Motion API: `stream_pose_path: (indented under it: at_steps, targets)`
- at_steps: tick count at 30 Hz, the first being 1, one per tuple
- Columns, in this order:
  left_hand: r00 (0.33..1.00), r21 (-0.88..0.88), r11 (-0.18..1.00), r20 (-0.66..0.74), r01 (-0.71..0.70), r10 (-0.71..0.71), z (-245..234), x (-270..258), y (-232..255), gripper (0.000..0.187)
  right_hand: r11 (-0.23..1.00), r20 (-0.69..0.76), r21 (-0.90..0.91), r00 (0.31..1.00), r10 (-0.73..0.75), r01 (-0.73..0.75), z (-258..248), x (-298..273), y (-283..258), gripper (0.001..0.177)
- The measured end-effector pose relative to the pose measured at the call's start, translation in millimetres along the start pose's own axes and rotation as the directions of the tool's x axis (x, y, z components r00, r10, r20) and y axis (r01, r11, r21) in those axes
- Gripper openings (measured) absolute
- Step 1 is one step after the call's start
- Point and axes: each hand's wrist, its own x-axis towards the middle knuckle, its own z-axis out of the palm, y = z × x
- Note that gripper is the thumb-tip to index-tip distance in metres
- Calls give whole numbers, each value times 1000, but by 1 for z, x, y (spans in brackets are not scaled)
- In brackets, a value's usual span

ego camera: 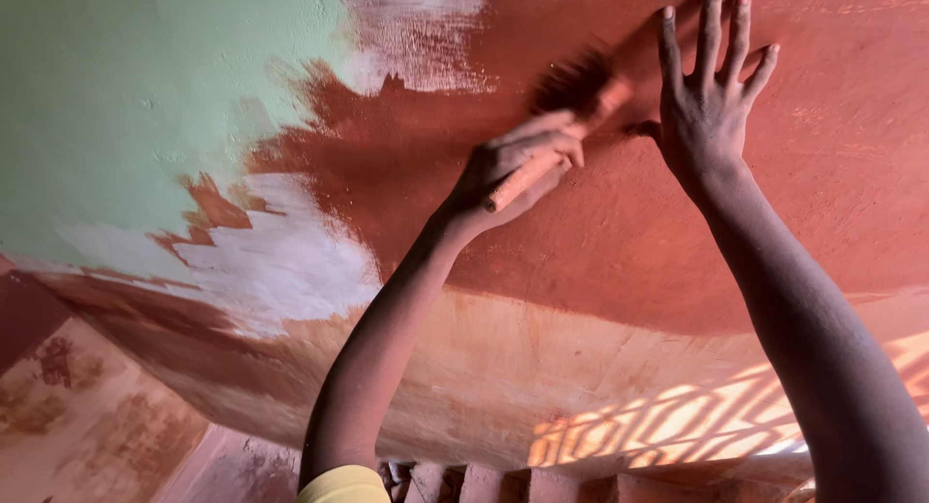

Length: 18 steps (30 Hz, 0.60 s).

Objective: The person paints a wall with reddish-brown paint using a brush. They repeatedly dip the brush into a bucket and apply paint in broad strokes, covering patches of lighter-colored wall.

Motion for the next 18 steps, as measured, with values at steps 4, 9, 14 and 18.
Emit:
stream_pose_path:
  at_steps: [4,9,14,18]
  targets:
    - [981,302,936,125,-183,151,-42,19,-6,11,990,61,137,998,18,-26,-16,0,7,138]
    - [966,496,839,-228,223,-121,-113,41,-50,18,994,30,101,998,50,-52,-19,3,14,148]
    - [899,720,688,-357,91,254,-87,44,-50,15,997,-2,39,998,67,-66,-5,8,12,141]
    - [985,342,933,-91,-109,148,-40,47,-18,13,999,-1,-10,999,47,-47,1,6,17,140]
